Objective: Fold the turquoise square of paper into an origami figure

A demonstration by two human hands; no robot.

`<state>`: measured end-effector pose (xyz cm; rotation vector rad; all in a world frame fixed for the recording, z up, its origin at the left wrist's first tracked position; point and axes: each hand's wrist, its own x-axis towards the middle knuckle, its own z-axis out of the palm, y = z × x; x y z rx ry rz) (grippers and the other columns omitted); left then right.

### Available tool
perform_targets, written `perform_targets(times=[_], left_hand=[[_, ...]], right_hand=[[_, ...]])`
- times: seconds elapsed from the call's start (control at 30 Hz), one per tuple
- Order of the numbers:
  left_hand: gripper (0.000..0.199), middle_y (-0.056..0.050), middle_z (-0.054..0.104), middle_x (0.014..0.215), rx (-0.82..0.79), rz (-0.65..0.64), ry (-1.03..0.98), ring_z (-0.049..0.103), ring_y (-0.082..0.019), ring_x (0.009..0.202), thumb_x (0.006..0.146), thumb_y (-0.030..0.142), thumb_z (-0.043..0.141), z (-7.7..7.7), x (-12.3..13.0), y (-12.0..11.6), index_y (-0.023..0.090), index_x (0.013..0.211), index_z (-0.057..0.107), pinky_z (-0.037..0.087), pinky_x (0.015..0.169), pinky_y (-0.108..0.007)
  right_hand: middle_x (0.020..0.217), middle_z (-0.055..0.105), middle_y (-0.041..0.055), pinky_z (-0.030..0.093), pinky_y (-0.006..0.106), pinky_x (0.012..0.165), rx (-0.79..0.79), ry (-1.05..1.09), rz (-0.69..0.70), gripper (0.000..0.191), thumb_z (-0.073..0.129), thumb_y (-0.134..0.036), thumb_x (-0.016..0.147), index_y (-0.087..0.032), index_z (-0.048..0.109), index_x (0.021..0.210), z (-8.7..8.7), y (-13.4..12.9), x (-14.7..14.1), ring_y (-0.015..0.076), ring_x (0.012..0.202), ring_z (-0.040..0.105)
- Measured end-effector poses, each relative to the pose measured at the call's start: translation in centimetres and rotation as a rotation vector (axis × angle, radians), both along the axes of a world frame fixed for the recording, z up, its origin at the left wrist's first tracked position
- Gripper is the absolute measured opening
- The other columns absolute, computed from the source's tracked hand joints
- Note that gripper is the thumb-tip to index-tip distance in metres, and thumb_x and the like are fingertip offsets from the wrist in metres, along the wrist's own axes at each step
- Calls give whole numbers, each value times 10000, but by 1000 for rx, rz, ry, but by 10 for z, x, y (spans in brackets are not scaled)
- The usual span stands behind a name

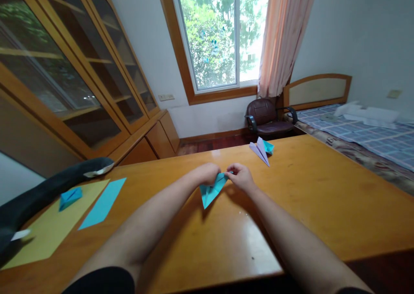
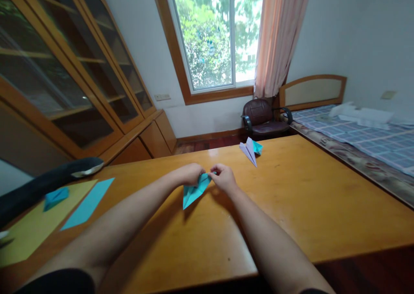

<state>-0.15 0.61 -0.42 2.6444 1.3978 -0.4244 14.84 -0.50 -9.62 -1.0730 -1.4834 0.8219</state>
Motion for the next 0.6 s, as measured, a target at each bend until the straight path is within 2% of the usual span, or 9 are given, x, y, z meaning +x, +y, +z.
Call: perform_targets(times=[0.23,0.4,0.5,0.6], left_hand=[[263,-23,654,736,40,38,-284,568,-157,642,612,217,673,-12,8,11,187,872,649,370,563,-222],[260,-19,641,720,51,26,-329,566,-159,636,628,200,640,-11,12,8,172,886,614,365,541,-225],[281,-34,660,774,23,42,-347,598,-177,698,647,189,638,-11,10,7,168,926,615,420,612,-243],[512,-84,654,1041,-4,106,-442,605,-234,951,618,236,715,-15,2,5,173,1106,575,460,808,-297]], right_hand=[[695,661,30,463,243,563,-3,43,58,144,629,-291,641,-169,633,717,-4,1,-1,140,607,589],[677,656,19,468,241,562,-3,45,56,138,628,-284,635,-167,627,709,-5,1,-1,138,597,594],[663,650,15,462,240,559,0,23,36,140,630,-292,643,-167,623,704,-3,0,1,136,586,584],[659,647,16,460,247,570,15,-7,-49,144,628,-297,650,-166,628,707,-2,1,6,142,595,581]])
